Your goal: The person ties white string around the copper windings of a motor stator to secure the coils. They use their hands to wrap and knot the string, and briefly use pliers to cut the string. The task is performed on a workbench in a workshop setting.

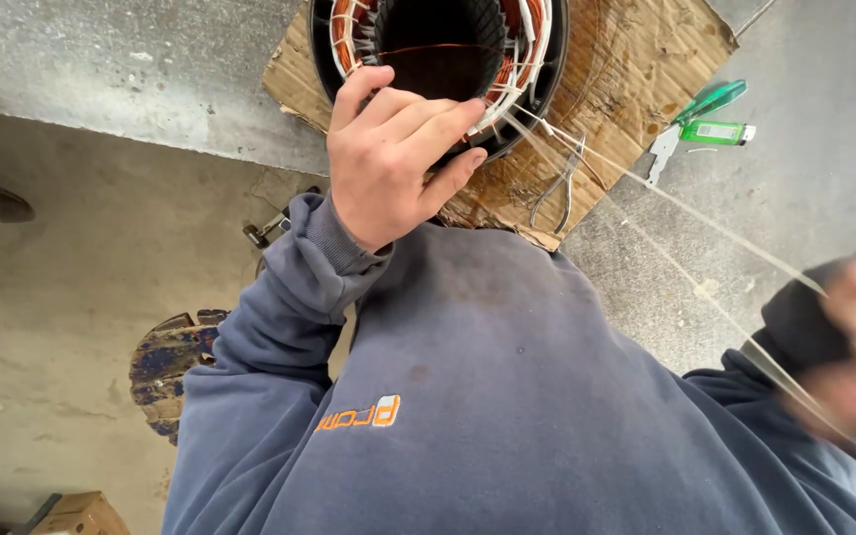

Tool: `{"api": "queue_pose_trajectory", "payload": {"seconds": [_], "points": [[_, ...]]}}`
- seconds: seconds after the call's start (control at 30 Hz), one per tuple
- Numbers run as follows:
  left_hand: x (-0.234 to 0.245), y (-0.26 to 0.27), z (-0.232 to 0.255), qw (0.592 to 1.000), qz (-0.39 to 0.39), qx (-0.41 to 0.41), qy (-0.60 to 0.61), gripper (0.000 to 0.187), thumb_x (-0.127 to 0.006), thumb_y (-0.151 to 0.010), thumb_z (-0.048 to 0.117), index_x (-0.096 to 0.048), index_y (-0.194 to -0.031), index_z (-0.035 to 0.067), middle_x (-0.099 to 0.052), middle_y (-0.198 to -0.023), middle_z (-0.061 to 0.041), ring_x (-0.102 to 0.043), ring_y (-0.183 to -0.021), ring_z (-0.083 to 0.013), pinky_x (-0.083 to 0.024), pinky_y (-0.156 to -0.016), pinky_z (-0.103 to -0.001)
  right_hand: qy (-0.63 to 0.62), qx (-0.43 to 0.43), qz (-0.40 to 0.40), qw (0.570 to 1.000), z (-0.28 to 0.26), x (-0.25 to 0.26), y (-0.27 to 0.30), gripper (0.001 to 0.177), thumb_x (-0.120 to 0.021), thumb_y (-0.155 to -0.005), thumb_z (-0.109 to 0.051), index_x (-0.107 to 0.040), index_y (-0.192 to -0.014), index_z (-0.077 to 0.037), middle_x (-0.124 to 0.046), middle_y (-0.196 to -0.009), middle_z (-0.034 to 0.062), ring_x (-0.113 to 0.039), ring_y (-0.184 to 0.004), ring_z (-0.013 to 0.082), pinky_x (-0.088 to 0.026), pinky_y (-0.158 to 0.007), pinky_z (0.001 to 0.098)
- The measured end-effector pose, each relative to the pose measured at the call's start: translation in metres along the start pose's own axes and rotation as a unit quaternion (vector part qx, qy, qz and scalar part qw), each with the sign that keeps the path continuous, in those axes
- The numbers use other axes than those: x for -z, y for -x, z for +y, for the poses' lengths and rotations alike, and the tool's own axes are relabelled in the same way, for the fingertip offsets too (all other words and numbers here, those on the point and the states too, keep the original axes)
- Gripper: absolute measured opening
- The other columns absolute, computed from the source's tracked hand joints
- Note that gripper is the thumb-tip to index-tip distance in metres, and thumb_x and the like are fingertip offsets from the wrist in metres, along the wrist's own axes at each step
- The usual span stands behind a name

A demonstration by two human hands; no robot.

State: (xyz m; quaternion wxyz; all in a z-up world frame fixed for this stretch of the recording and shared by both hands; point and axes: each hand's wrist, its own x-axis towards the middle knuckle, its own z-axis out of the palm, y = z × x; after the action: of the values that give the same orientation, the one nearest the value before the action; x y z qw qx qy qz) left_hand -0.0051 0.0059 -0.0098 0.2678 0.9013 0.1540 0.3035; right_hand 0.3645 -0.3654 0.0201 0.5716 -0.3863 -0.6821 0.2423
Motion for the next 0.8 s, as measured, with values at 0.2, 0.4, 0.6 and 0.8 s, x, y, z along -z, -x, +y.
{"api": "queue_pose_trajectory", "payload": {"seconds": [0.2, 0.4, 0.6, 0.8], "points": [[0.002, 0.0, 0.003, 1.0, -0.008, 0.004, -0.002, 0.028, -0.076, -0.105, 0.026, -0.074, -0.127, 0.008, -0.074, -0.113, -0.001, -0.065, -0.102, -0.0201, -0.036, -0.116, -0.043, 0.032, 0.033, -0.302, 0.952, -0.024, 0.019, -0.016, 0.034, -0.073, -0.088, -0.071, -0.076, -0.102, -0.041, -0.043, -0.061, -0.0174, -0.044, -0.05, 0.0078, -0.044, -0.056, 0.0341], [0.003, -0.002, 0.004, 1.0, -0.012, 0.006, -0.006, 0.029, -0.073, -0.103, 0.019, -0.073, -0.131, 0.008, -0.073, -0.116, -0.001, -0.064, -0.103, -0.0197, -0.036, -0.116, -0.042, -0.054, -0.017, -0.432, 0.9, -0.007, 0.002, -0.088, 0.024, -0.065, -0.088, -0.06, -0.071, -0.094, -0.037, -0.062, -0.066, -0.0232, -0.06, -0.051, -0.0029, -0.05, -0.052, 0.0203], [0.0, 0.002, 0.006, 1.0, -0.005, 0.004, -0.012, 0.029, -0.074, -0.102, 0.019, -0.073, -0.128, 0.008, -0.073, -0.114, -0.001, -0.064, -0.102, -0.0201, -0.036, -0.115, -0.043, 0.156, -0.352, -0.287, 0.877, -0.001, -0.031, -0.162, 0.051, -0.058, -0.082, -0.034, -0.067, -0.123, -0.006, -0.071, -0.104, 0.0128, -0.071, -0.091, 0.0242, -0.056, -0.082, 0.0366], [-0.007, -0.005, 0.012, 0.999, 0.023, 0.046, -0.008, 0.02, -0.08, -0.102, 0.024, -0.075, -0.116, 0.01, -0.072, -0.099, 0.002, -0.063, -0.094, -0.0196, -0.037, -0.112, -0.044, 0.304, -0.406, -0.04, 0.861, 0.05, -0.043, -0.12, 0.041, -0.059, -0.105, -0.028, -0.064, -0.134, 0.001, -0.067, -0.116, 0.0167, -0.065, -0.099, 0.026, -0.051, -0.085, 0.0326]]}}
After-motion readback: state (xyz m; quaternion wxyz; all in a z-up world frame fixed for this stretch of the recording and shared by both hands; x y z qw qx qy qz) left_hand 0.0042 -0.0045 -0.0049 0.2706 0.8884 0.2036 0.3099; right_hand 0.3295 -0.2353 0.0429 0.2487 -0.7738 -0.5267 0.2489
